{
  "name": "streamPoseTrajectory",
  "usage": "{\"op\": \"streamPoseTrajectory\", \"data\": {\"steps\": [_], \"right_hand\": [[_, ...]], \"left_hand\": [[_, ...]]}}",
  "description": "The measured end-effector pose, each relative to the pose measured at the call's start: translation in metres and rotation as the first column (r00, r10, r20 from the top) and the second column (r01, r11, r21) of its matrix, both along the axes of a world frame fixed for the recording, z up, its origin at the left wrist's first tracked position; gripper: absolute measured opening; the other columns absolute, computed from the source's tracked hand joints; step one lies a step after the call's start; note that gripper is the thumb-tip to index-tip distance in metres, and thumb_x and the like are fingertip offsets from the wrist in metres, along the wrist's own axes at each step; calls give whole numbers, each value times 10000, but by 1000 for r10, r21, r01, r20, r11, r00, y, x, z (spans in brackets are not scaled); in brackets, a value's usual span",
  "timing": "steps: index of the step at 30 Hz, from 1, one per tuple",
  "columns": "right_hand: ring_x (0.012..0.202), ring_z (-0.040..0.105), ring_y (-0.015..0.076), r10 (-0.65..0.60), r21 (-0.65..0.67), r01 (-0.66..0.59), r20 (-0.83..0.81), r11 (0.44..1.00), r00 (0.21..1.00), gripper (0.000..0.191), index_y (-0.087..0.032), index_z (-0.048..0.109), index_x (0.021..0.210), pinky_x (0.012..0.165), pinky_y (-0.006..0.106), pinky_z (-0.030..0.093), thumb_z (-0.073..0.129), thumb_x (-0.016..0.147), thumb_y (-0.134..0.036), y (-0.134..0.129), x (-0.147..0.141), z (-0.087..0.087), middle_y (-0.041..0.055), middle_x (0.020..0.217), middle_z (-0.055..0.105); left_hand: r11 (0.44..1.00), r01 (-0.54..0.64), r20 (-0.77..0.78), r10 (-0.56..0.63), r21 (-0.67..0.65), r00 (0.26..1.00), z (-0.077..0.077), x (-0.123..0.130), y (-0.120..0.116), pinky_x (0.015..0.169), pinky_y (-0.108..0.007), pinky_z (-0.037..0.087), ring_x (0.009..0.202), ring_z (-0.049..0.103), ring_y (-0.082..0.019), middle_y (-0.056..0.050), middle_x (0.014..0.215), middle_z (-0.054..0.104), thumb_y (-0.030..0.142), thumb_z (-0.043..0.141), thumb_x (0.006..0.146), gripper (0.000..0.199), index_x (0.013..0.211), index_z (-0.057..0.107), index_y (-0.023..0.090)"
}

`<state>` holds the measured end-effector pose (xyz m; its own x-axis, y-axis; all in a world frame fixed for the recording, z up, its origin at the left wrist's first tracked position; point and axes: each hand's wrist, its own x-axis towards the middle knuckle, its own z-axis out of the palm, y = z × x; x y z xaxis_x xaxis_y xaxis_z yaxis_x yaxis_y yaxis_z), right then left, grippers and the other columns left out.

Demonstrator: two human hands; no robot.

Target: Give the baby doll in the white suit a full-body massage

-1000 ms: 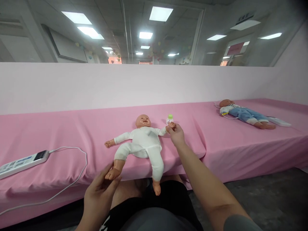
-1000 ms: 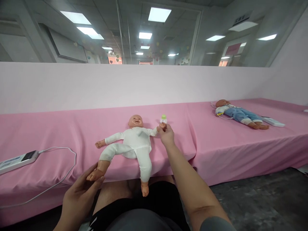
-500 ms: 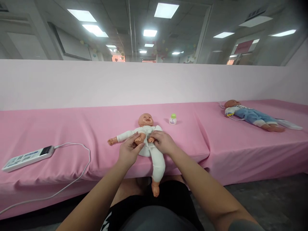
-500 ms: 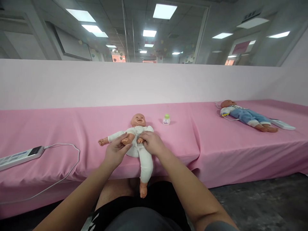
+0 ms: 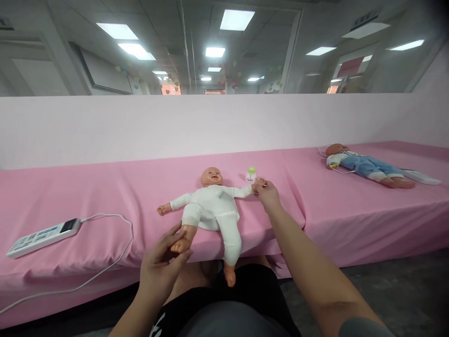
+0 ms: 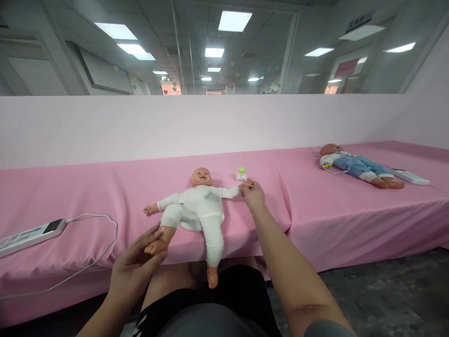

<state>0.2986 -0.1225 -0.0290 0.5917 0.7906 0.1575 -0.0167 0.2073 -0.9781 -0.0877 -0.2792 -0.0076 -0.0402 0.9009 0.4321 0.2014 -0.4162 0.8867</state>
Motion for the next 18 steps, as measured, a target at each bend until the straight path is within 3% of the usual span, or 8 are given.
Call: {"op": "streamPoseTrajectory", "data": {"steps": [6, 9, 12, 15, 16, 18], "right_hand": [[840, 716, 226, -59, -86, 54, -55, 995, 997, 359, -195, 663, 941, 650, 339, 664, 841, 695, -387, 2, 26, -23, 90, 992, 722], [825, 718, 214, -67, -74, 63, -54, 995, 996, 381, -204, 652, 977, 657, 336, 662, 836, 702, -392, 3, 23, -22, 76, 1002, 722], [820, 717, 203, -87, 4, 87, 33, 996, 996, 415, -216, 665, 1063, 717, 338, 652, 826, 724, -392, -1, 7, -8, 58, 991, 733], [892, 720, 206, -115, 122, 86, 254, 989, 960, 457, -250, 674, 1180, 837, 353, 621, 809, 762, -379, -9, -24, 15, 42, 1031, 749], [909, 715, 208, -115, 151, 68, 333, 986, 936, 433, -264, 686, 1178, 861, 357, 607, 802, 773, -366, -13, -37, 23, 35, 1046, 752], [927, 707, 206, -14, 195, -93, 483, 976, 875, 341, -283, 717, 1161, 887, 359, 587, 756, 824, -328, -18, -63, 34, 27, 1109, 754]], "left_hand": [[992, -16, -3, 16, -125, 1000, -48, -15, -37, 1006, -493, 615, 1235, 679, -382, -101, 1313, 733, 449, 920, 659, 423, 1030, 826, 270], [986, -13, 3, 14, -164, 1000, -56, -16, -42, 1012, -494, 611, 1229, 683, -380, -96, 1313, 734, 431, 920, 659, 407, 1026, 829, 279], [991, -29, 5, 30, -131, 1000, -48, -13, -34, 1044, -501, 593, 1254, 669, -375, -96, 1324, 727, 403, 904, 684, 414, 1068, 819, 275], [998, -13, 34, 15, -59, 999, -29, 0, -14, 1085, -492, 566, 1309, 636, -357, -89, 1360, 707, 369, 880, 720, 402, 1100, 801, 266], [999, 3, 53, -1, -38, 999, -21, 6, -5, 1094, -488, 559, 1328, 622, -350, -88, 1384, 692, 359, 869, 734, 399, 1113, 794, 261], [999, 48, 85, -46, -24, 995, -6, 21, 15, 1105, -484, 549, 1333, 617, -339, -98, 1412, 672, 348, 865, 744, 443, 1166, 776, 246]]}}
